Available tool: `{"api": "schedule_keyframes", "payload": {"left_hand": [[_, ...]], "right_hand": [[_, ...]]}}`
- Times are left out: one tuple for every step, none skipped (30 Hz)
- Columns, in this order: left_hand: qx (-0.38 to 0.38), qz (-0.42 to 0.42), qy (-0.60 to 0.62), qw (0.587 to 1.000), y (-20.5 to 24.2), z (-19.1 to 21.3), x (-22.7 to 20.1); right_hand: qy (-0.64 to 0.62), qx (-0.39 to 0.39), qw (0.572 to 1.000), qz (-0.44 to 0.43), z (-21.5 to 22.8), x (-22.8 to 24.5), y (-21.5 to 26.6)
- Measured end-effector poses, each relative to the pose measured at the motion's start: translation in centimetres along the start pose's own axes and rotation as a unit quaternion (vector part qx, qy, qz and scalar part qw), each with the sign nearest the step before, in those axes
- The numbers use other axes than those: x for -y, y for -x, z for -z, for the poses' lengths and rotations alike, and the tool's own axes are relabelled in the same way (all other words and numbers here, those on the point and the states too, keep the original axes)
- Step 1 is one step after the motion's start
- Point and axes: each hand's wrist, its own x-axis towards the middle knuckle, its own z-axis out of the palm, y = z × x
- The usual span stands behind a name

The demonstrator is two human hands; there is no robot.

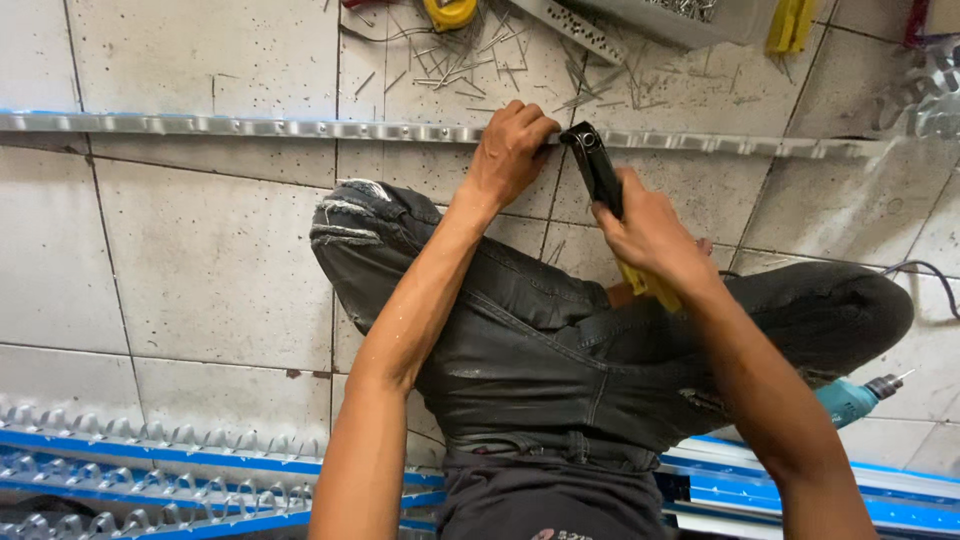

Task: The person sits on a tiled floor and uses a manual rivet gun to attach metal rivets to a long, perforated metal strip. They repeatedly pick up rivets from a container, insert them into the strip, and squeeze the tool to fasten them.

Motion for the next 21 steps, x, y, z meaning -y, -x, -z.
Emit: {"api": "schedule_keyframes", "payload": {"left_hand": [[-0.004, 0.001, -0.011, 1.0, -0.1, 0.1, 0.0], [-0.007, 0.003, -0.022, 1.0, -0.3, 0.3, 0.0], [-0.011, -0.001, -0.024, 1.0, -0.4, 0.9, -0.2], [-0.008, 0.009, -0.034, 0.999, -0.5, 1.5, -0.5], [-0.006, 0.02, -0.045, 0.999, -0.5, 2.1, -0.9], [-0.011, 0.018, -0.047, 0.999, -0.1, 3.1, -2.8], [-0.051, 0.057, -0.085, 0.993, 0.3, 4.1, -4.5], [-0.091, 0.097, -0.122, 0.984, 0.7, 5.2, -6.3], [-0.093, 0.095, -0.125, 0.983, 1.4, 5.3, -9.2], [-0.129, 0.219, 0.0, 0.967, 2.1, 5.5, -12.3], [-0.166, 0.328, 0.127, 0.921, 2.0, 5.4, -14.7], [-0.173, 0.318, 0.126, 0.923, 1.9, 3.0, -14.2], [-0.08, 0.44, 0.294, 0.845, 1.7, 0.6, -13.7], [0.023, 0.534, 0.444, 0.719, 1.4, -1.8, -13.1], [0.016, 0.522, 0.445, 0.727, 1.0, -2.3, -13.4], [0.002, 0.542, 0.466, 0.699, 0.5, -2.7, -13.7], [-0.013, 0.556, 0.488, 0.673, -0.8, -2.9, -13.5], [-0.021, 0.539, 0.489, 0.685, -0.2, -2.5, -14.9], [-0.076, 0.548, 0.531, 0.642, -0.2, -2.2, -15.4], [-0.128, 0.551, 0.572, 0.593, -0.1, -2.1, -15.6], [-0.133, 0.539, 0.576, 0.6, -0.9, -1.3, -15.6]], "right_hand": [[-0.012, -0.001, 1.0, 0.013, 0.1, 0.1, -0.1], [-0.025, -0.002, 0.999, 0.026, 0.2, 0.1, -0.2], [-0.023, -0.007, 0.999, 0.029, 0.9, 1.9, 0.2], [-0.028, 0.006, 0.999, 0.035, 1.6, 3.6, 0.8], [-0.031, 0.02, 0.998, 0.042, 2.2, 5.3, 1.4], [-0.029, 0.016, 0.998, 0.045, 2.2, 6.2, 2.0], [-0.043, 0.011, 0.998, 0.053, 2.1, 7.3, 2.4], [-0.058, 0.005, 0.996, 0.061, 2.1, 8.3, 2.9], [-0.058, 0.003, 0.996, 0.065, 1.5, 8.1, 2.9], [-0.053, 0.007, 0.998, 0.046, 0.9, 7.8, 2.9], [-0.046, 0.003, 0.998, 0.031, 0.8, 7.7, 2.3], [-0.044, -0.007, 0.998, 0.038, 0.1, 6.5, 1.6], [-0.033, -0.004, 0.999, 0.035, -0.5, 5.4, 0.9], [-0.022, -0.001, 0.999, 0.031, -1.1, 4.2, 0.2], [-0.018, -0.014, 0.999, 0.04, -1.8, 3.1, 0.2], [-0.013, -0.007, 0.999, 0.05, -2.4, 2.1, 0.1], [-0.008, -0.005, 0.998, 0.062, -2.5, 1.4, -0.6], [-0.003, -0.022, 0.997, 0.075, -2.7, 0.9, 1.2], [-0.086, 0.025, 0.996, -0.019, -2.9, 0.7, 2.0], [-0.169, 0.074, 0.977, -0.11, -3.3, 0.3, 2.5], [-0.164, 0.064, 0.979, -0.1, -4.5, -1.1, 1.8]]}}
